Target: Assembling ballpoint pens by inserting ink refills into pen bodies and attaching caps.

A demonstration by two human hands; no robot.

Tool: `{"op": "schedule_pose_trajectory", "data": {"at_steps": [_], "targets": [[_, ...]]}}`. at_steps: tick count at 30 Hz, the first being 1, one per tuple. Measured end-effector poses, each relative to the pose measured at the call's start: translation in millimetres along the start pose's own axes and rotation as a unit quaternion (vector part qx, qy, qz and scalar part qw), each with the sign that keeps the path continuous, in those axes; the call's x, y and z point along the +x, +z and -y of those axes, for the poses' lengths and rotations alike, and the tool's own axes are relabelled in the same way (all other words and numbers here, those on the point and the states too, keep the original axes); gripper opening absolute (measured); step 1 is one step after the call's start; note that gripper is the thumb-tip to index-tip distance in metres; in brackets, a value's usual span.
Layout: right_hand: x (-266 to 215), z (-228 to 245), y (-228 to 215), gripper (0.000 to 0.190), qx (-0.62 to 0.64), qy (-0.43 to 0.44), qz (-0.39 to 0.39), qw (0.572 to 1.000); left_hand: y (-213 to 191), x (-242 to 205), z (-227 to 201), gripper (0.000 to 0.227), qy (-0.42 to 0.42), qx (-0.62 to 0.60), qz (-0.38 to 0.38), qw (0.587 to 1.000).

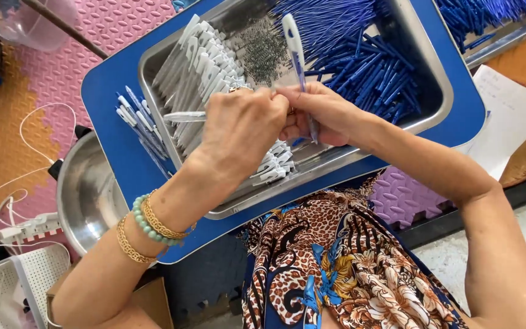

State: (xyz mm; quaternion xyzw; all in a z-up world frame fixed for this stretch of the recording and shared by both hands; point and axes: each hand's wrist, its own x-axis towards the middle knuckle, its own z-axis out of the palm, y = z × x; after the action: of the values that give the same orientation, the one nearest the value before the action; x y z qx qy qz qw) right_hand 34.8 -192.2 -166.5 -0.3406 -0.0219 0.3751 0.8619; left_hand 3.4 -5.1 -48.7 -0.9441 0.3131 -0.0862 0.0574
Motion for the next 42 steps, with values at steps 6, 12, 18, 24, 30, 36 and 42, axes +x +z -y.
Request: {"op": "schedule_pose_trajectory", "data": {"at_steps": [6,12,18,24,30,36,42], "targets": [[-2.2,3.5,-6.5,0.027,-0.024,-0.004,0.038,0.999,-18.8,3.0,-1.4,0.009,0.034,0.036,0.005,0.999],[-22.1,24.0,15.3,0.018,-0.078,-0.004,0.037,0.996,-38.3,-12.7,14.8,0.008,0.0,-0.016,0.058,0.998],[-31.6,49.3,19.1,0.02,-0.158,-0.03,-0.006,0.987,-83.0,-8.5,29.5,0.049,-0.042,-0.141,0.249,0.957],[-36.8,56.7,25.7,0.011,-0.179,-0.103,-0.024,0.978,-40.4,-25.7,53.2,0.038,-0.05,-0.367,0.13,0.92],[-44.1,64.9,15.4,0.018,-0.261,-0.198,-0.011,0.945,-29.8,-37.5,60.6,0.036,-0.11,-0.561,0.148,0.807],[-48.5,71.3,15.0,0.028,-0.321,-0.208,-0.079,0.92,-5.3,-52.0,66.0,0.04,-0.125,-0.636,0.158,0.745],[-52.6,73.8,12.7,0.034,-0.34,-0.22,-0.062,0.912,3.2,-53.1,56.4,0.042,-0.128,-0.698,0.157,0.686]]}}
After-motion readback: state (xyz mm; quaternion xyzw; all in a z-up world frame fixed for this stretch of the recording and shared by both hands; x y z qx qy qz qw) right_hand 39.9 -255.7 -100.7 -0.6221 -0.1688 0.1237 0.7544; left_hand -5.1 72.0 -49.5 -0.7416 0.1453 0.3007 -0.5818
